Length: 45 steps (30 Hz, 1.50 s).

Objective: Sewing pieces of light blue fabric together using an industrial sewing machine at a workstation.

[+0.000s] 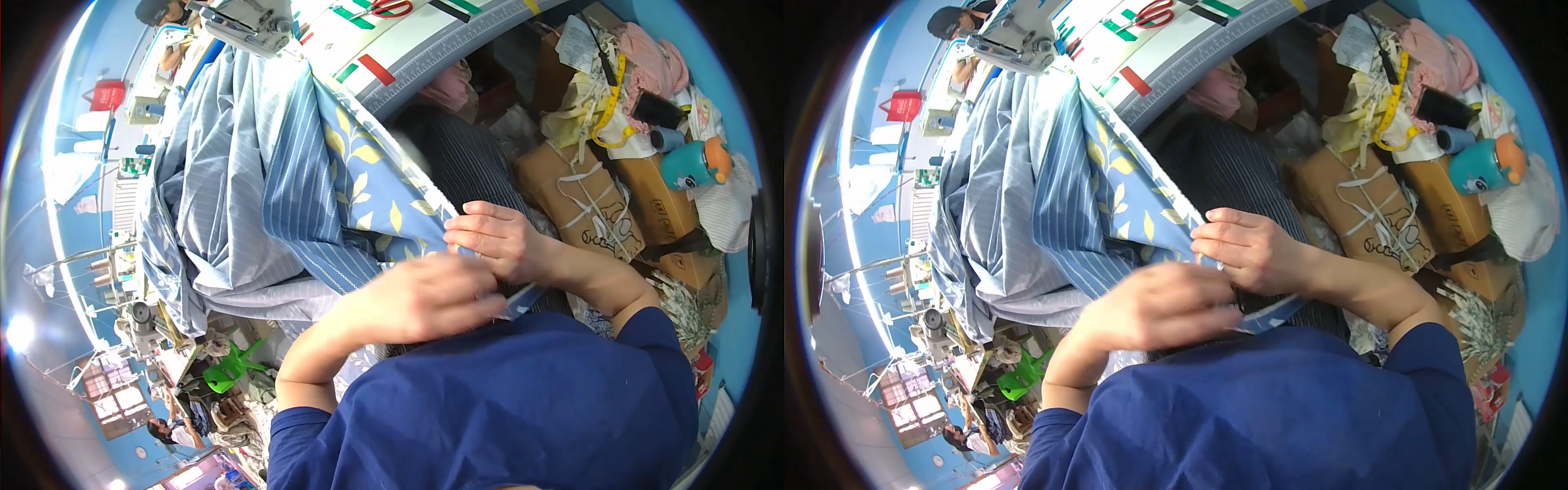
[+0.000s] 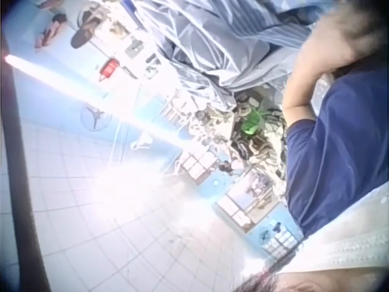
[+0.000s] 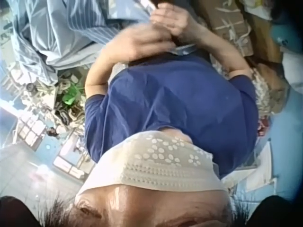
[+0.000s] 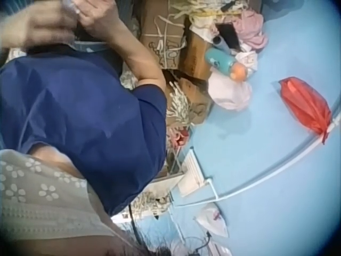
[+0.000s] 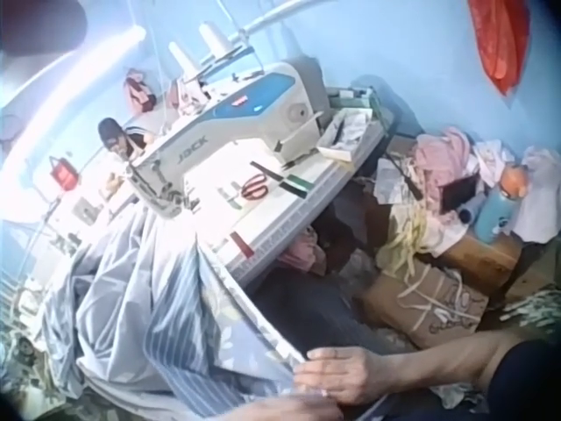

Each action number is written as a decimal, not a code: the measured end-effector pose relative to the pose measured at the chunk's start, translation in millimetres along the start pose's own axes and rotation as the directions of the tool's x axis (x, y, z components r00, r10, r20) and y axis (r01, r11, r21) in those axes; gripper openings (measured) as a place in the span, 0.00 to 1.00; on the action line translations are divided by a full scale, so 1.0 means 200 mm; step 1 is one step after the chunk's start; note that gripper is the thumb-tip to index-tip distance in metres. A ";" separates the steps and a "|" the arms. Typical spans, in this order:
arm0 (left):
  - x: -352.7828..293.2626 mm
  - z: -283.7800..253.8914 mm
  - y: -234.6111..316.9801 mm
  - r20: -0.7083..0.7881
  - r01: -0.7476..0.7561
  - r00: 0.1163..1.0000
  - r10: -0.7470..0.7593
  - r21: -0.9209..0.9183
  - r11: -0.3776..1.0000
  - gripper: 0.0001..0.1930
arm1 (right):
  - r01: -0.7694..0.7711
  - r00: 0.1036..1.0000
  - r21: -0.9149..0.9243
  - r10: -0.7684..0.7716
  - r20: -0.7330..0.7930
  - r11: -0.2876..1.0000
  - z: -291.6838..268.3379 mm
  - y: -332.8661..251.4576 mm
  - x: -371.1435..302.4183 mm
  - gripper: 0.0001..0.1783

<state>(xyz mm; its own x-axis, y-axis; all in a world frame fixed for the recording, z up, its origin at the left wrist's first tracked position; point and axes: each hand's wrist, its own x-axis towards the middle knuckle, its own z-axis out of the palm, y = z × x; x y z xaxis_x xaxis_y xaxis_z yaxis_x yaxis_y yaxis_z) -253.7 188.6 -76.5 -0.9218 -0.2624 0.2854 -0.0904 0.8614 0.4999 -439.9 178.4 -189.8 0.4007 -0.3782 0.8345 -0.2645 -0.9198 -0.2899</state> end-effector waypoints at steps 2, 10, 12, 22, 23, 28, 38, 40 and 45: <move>-0.17 -0.12 -0.10 -0.115 0.321 0.947 -0.300 0.309 0.895 0.16 | 0.010 0.992 0.018 -0.013 0.127 1.000 -0.03 0.01 -0.02 0.11; -1.07 -0.36 -0.69 -0.669 0.957 0.233 -0.706 0.028 0.290 0.29 | -0.005 0.967 0.051 -0.008 0.253 0.999 0.01 0.02 0.00 0.10; -1.22 -0.41 -0.73 -0.609 0.960 0.193 -0.769 -0.043 0.276 0.30 | -0.007 0.963 0.057 -0.009 0.270 0.998 0.02 0.01 0.02 0.10; -1.90 -0.80 -1.10 -0.577 0.981 0.155 -0.802 0.189 0.054 0.30 | -0.021 0.961 0.053 0.005 0.277 0.998 0.13 -0.04 0.01 0.06; -1.90 -0.81 -1.13 -0.596 0.969 0.232 -0.769 0.207 0.132 0.30 | -0.031 0.964 0.047 0.017 0.267 0.998 0.15 -0.03 0.00 0.05; -1.75 -0.83 -1.12 -0.611 0.958 0.179 -0.771 0.286 -0.005 0.24 | -0.029 0.966 0.083 0.007 0.257 0.996 0.22 -0.03 -0.05 0.05; -0.95 -0.51 -0.50 -0.401 0.740 0.643 -0.652 0.545 0.395 0.18 | -0.059 0.959 0.092 0.030 0.283 0.994 0.21 -0.03 -0.05 0.05; -0.74 -0.29 -0.34 0.114 0.340 0.877 -0.468 0.542 0.769 0.18 | -0.055 0.956 0.090 0.027 0.294 0.994 0.20 -0.03 -0.04 0.05; -0.54 -0.24 -0.12 0.383 0.269 0.723 -0.576 0.611 0.744 0.10 | -0.014 0.950 0.061 -0.006 0.313 0.998 0.16 -0.06 -0.02 0.04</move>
<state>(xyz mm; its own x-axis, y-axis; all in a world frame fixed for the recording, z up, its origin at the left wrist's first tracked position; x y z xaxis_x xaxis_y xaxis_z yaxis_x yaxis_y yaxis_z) -133.5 175.4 -79.1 -0.7584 -0.5190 -0.3944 -0.5460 0.8363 -0.0505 -410.1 187.2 -203.9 0.6567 -0.3863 0.6477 -0.2157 -0.9192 -0.3296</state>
